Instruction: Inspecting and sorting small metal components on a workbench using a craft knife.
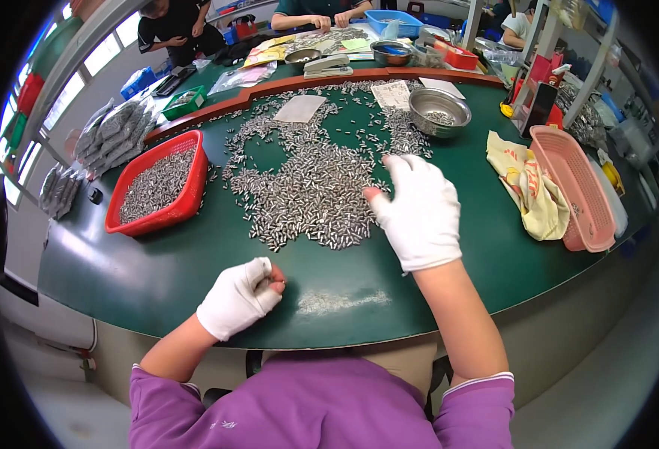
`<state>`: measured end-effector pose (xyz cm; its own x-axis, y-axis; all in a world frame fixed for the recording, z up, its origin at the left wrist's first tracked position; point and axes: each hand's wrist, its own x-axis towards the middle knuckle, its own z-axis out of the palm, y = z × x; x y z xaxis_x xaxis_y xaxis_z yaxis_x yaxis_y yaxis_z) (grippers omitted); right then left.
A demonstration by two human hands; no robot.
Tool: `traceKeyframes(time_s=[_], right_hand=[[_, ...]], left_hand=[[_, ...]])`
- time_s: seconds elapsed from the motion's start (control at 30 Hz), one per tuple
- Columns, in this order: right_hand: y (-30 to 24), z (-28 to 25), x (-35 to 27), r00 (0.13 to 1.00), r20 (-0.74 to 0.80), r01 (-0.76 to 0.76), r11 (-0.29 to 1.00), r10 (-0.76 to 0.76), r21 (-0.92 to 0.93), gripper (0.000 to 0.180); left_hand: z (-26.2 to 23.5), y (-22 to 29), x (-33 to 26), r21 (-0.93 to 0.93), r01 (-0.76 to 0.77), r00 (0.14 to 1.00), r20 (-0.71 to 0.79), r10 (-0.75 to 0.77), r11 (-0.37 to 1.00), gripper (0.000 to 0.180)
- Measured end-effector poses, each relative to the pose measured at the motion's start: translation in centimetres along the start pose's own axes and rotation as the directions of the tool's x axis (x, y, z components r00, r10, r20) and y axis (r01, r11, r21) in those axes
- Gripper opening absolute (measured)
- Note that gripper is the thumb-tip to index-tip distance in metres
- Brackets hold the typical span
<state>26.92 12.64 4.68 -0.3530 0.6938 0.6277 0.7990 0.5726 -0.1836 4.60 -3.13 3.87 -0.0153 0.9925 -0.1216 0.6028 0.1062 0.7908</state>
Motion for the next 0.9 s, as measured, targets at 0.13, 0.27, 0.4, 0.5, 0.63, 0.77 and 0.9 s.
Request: traceKeyframes(time_s=[0.13, 0.27, 0.4, 0.5, 0.63, 0.77, 0.9], right_hand=[[1.6, -3.8, -4.4, 0.945, 0.279, -0.129, 0.978, 0.171, -0.162, 0.049], [3.8, -3.3, -8.1, 0.903, 0.250, -0.284, 0.923, 0.349, -0.260, 0.040], [4.7, -3.3, -8.6, 0.912, 0.099, -0.372, 0.905, 0.397, -0.208, 0.024], [2.2, -4.8, -10.4, 0.868, 0.132, -0.497, 0.831, 0.479, 0.252, 0.022], [-3.0, -7.9, -12.8, 0.748, 0.613, -0.640, 0.524, 0.256, 0.562, 0.034], [-4.8, -8.2, -15.6, 0.778, 0.624, -0.368, 0.758, -0.066, 0.539, 0.059], [-5.6, -7.5, -15.9, 0.678, 0.721, -0.377, 0.773, -0.146, 0.511, 0.068]], left_hand=[[1.2, -0.4, -3.0, 0.393, -0.140, 0.971, -0.125, 0.203, 0.909, 0.008], [2.6, -0.2, -3.0, 0.472, -0.123, 0.958, -0.175, 0.229, 0.873, 0.008], [2.8, -0.2, -2.4, 0.403, -0.083, 0.960, -0.214, 0.182, 0.912, 0.010], [2.8, 0.2, -2.6, 0.369, -0.008, 0.973, -0.212, 0.093, 0.929, 0.012], [2.8, -0.2, -2.5, 0.337, -0.019, 0.972, -0.213, 0.096, 0.941, 0.012], [3.0, 0.1, -2.3, 0.362, -0.045, 0.975, -0.189, 0.121, 0.931, 0.009], [3.0, 0.2, -3.1, 0.321, -0.024, 0.981, -0.173, 0.084, 0.947, 0.009]])
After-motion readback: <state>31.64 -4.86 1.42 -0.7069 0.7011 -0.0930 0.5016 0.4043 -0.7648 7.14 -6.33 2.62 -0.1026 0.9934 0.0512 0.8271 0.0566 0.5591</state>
